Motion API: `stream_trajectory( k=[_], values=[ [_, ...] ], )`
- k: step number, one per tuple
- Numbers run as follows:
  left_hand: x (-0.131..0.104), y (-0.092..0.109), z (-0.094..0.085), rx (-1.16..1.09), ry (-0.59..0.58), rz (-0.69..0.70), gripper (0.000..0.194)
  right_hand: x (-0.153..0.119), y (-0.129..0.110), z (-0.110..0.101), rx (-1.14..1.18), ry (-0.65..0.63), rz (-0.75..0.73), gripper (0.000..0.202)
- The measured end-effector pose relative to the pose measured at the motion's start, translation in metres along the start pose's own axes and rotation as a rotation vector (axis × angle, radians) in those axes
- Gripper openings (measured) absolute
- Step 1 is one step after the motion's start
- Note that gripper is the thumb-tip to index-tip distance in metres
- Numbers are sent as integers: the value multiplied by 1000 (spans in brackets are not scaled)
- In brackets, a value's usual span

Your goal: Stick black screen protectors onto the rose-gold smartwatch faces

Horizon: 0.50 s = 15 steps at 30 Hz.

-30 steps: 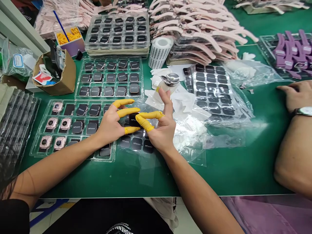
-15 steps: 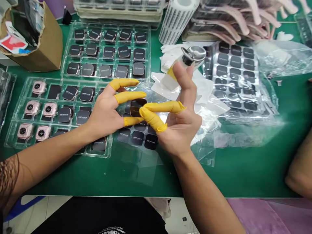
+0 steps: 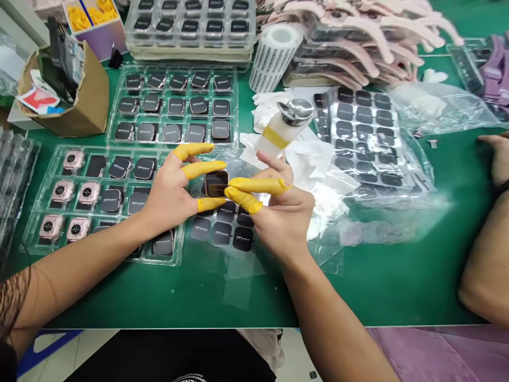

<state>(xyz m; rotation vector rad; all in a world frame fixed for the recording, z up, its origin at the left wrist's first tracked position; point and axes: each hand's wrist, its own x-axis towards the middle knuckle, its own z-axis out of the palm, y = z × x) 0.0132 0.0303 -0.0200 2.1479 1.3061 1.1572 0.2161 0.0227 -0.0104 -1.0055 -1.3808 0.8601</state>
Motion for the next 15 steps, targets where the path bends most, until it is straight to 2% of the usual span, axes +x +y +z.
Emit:
stream_trajectory(
  k=[3, 7, 10, 15],
  values=[
    [0, 5, -4, 20, -10, -10, 52, 1, 1, 2, 74, 34, 207, 16],
    [2, 15, -9, 29, -116, -75, 55, 5, -3, 0, 229, -20, 452, 23],
    [3, 21, -11, -18, -184, -170, 61, 8, -5, -3, 276, -11, 505, 27],
    [6, 28, -13, -38, -202, -272, 58, 11, -7, -3, 302, 1, 587, 39]
  ],
)
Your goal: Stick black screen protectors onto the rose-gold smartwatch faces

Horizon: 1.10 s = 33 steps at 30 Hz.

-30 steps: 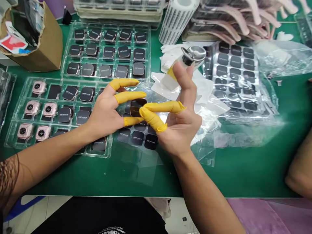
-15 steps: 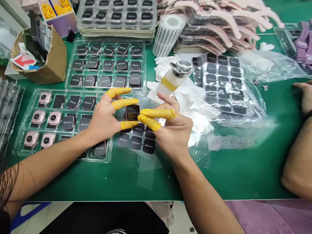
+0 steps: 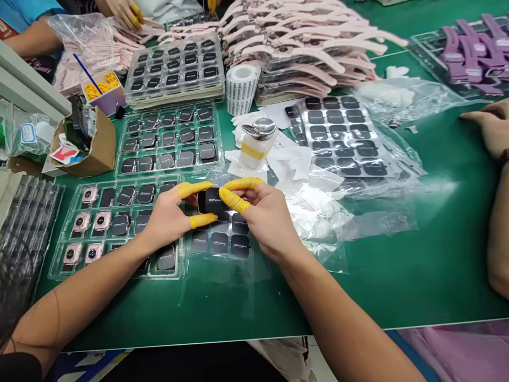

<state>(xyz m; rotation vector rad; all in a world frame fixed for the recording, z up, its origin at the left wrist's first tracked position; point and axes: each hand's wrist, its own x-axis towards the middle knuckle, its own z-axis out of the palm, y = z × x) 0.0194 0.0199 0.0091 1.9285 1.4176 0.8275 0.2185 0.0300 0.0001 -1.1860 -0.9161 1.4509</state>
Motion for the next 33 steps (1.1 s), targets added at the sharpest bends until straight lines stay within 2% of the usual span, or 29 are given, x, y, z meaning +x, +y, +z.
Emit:
stream_trajectory(
  k=[6, 13, 33],
  values=[
    [1, 0, -1, -34, -55, -23, 59, 0, 5, 4, -20, -22, 77, 40],
    [1, -3, -1, 70, -123, 9, 57, 0, 13, 10, -32, -38, 171, 46],
    [2, -1, -2, 78, -170, -73, 57, 0, 17, 10, -91, 3, 175, 49]
  ],
)
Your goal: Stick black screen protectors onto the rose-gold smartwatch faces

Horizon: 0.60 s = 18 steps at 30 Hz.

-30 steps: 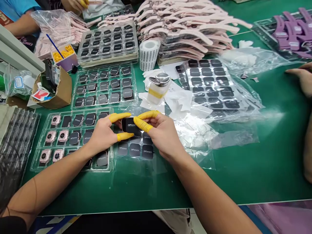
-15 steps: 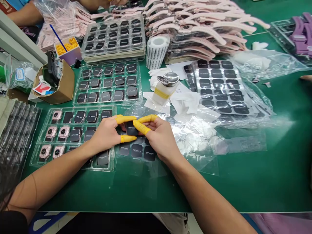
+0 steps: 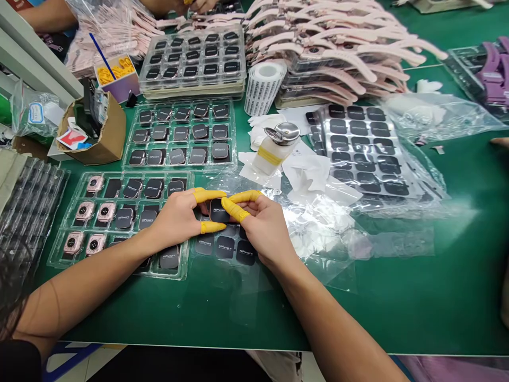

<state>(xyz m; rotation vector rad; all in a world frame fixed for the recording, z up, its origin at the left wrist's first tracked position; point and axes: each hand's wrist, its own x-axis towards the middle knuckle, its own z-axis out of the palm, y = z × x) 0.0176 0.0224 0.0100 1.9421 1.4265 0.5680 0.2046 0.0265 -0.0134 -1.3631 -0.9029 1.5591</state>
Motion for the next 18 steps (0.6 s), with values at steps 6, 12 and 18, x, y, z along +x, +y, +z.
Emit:
stream_trajectory(
  k=[6, 12, 18],
  values=[
    [1, -4, 3, 13, 14, 11, 58, -1, -1, 0, -17, 6, 6, 51],
    [1, -6, 4, 3, 26, 44, 57, -1, 0, 0, -30, 3, -7, 52],
    [0, -9, 6, 13, 31, 56, 56, -2, 0, 0, -20, -1, -5, 52]
  ],
)
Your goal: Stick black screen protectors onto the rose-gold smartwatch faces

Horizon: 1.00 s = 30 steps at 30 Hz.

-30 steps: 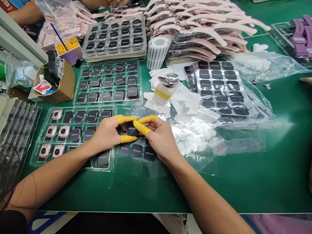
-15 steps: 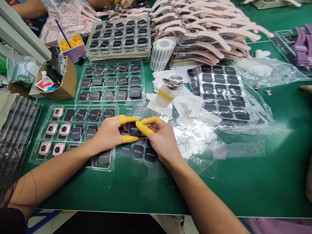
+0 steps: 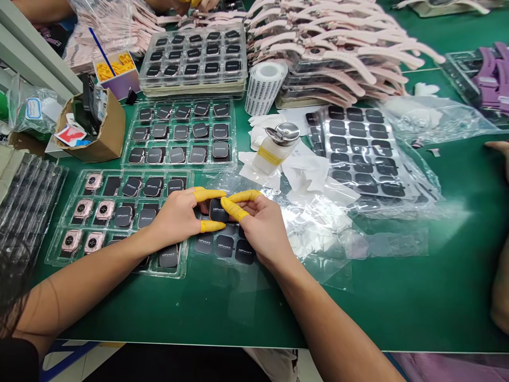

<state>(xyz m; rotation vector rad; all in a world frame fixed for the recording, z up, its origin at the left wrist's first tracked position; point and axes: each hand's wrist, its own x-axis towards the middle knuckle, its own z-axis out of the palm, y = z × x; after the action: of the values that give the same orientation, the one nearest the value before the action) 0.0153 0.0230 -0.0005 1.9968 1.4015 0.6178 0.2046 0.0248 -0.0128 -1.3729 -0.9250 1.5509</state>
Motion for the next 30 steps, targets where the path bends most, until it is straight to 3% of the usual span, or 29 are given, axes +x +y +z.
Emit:
stream_trajectory(
  k=[12, 14, 18, 21, 23, 26, 28, 30],
  values=[
    [-1, -2, 2, 10, 23, 23, 53, 1, 5, 0, -27, -37, -31, 50],
    [-1, 0, 1, -5, 33, 16, 51, 1, 2, -1, -27, 19, -58, 54],
    [0, 4, -4, -155, 55, -97, 57, 1, -8, -10, -92, 221, -247, 45],
    [0, 5, -7, -285, 112, -178, 61, -2, -13, -18, -270, 267, -448, 34],
    [1, 4, -7, -351, 131, -197, 61, -5, -11, -19, -418, 215, -635, 33],
    [2, 0, -6, -426, 137, -211, 62, -9, -3, -17, -695, -19, -917, 42],
    [2, -1, -5, -482, 143, -205, 65, -11, 4, -13, -895, -180, -997, 46],
    [2, -1, -5, -539, 151, -194, 67, -9, 8, -12, -1058, -235, -992, 45]
  ],
)
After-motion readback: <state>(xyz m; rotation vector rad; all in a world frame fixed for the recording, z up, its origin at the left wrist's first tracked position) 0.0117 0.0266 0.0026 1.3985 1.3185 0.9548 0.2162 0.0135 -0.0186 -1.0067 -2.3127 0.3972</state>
